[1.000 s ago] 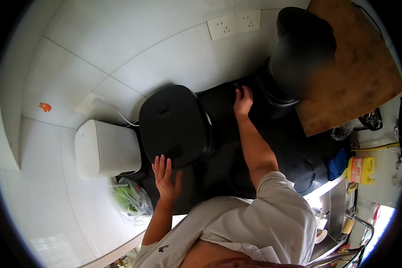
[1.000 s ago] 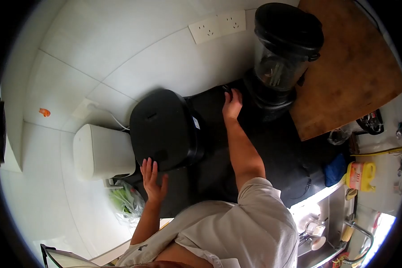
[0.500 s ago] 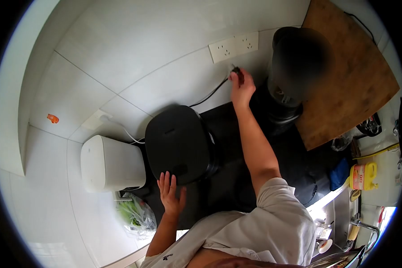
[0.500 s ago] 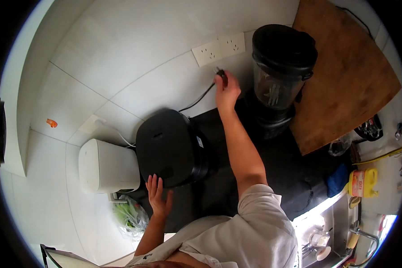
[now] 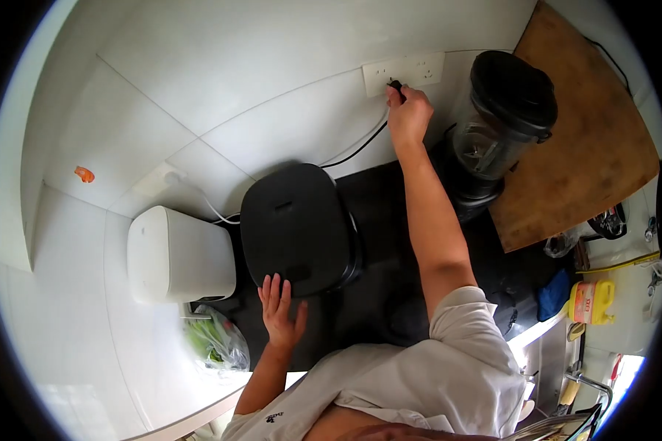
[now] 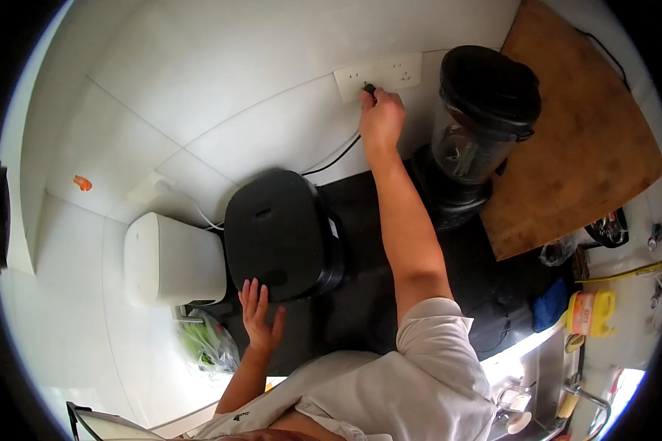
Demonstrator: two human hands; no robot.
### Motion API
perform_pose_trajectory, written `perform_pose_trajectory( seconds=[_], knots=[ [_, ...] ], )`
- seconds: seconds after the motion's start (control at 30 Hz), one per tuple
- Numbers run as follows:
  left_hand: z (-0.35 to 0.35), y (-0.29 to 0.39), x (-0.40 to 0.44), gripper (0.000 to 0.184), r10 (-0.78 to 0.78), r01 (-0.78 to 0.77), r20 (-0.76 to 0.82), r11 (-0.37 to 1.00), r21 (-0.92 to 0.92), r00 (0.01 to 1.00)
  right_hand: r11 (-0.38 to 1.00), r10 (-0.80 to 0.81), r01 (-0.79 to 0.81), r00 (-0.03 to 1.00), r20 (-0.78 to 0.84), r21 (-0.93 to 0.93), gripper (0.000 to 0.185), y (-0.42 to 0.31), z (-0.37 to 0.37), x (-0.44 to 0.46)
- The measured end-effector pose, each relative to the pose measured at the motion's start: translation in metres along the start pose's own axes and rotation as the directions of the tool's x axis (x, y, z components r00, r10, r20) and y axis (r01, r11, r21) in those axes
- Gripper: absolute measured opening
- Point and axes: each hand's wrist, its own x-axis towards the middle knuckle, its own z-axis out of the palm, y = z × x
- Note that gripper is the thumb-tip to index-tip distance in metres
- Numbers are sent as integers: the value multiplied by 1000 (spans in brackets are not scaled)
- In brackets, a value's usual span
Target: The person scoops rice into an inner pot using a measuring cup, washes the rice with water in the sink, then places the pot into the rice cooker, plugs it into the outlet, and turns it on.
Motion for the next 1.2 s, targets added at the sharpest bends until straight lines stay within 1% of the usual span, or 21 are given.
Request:
perform_pose_trajectory(
  seconds=[0.1, 0.2, 0.3, 0.33, 0.43, 0.6, 0.67, 0.77, 0.8, 0.9, 0.93, 1.0, 1.03, 1.07, 1.1, 1.13, 1.2],
  knots=[
    [0, -1, 0, 62, -7, 7, 1, 1000, -8, 1000, 995, -42, 41, 999, -2, -90, 24, -8, -2, 0],
    [2, -5, -1, 63, -6, 6, -3, 1000, -22, 1000, 975, -15, 38, 995, 103, -221, 24, -17, -9, 10],
    [3, -8, -3, 62, -17, 17, 4, 998, -54, 1000, 956, 11, 45, 982, 188, -289, 24, -25, -13, 17],
    [4, -8, -3, 62, -16, 16, 1, 998, -55, 1000, 958, -40, 83, 986, 161, -274, 23, -24, -11, 18],
    [6, -10, -3, 62, -22, 22, -9, 999, -49, 1000, 955, -36, 74, 990, 135, -287, 23, -24, -4, 21],
    [5, -6, -3, 63, -36, 35, -16, 998, -54, 999, 975, -1, 23, 995, 100, -222, 27, -5, 7, 16],
    [5, -8, -1, 64, -16, 15, -17, 999, -51, 1000, 978, 26, -6, 995, 95, -207, 28, -2, 10, 20],
    [-7, -4, 0, 67, 15, -14, 14, 998, -60, 1000, 970, 6, 29, 989, 147, -240, 34, -6, 5, 24],
    [-11, -2, 0, 69, 21, -20, 24, 998, -63, 999, 982, 62, -15, 968, 244, -191, 39, -8, -6, 28],
    [-21, -4, -12, 72, -2, -10, -48, 967, -253, 999, 969, -112, 145, 979, 167, -201, 42, -24, -38, 6],
    [-27, -3, -21, 74, 16, -27, -56, 979, -203, 998, 962, -89, 131, 980, 177, -241, 46, -26, -48, -8],
    [-34, -2, -47, 70, 2, -21, -95, 980, -200, 995, 950, -82, 186, 924, 374, -251, 45, -33, -79, -49],
    [-37, -2, -61, 68, -5, -19, -116, 980, -200, 993, 970, -127, 194, 919, 374, -147, 42, -23, -90, -77],
    [-36, -6, -78, 62, -67, 50, -63, 968, -244, 996, 965, -185, 238, 914, 360, -108, 37, -16, -102, -108],
    [-33, -12, -103, 56, -126, 119, -7, 951, -284, 992, 989, -127, 147, 914, 386, -22, 35, -15, -118, -139],
    [-29, -17, -126, 50, -183, 192, 58, 927, -321, 981, 996, -82, 92, 911, 404, -7, 34, -8, -130, -169],
    [-26, -21, -160, 30, -324, 375, 196, 861, -343, 925, 997, 5, 30, 881, 474, -68, 33, 14, -154, -228]
  ],
)
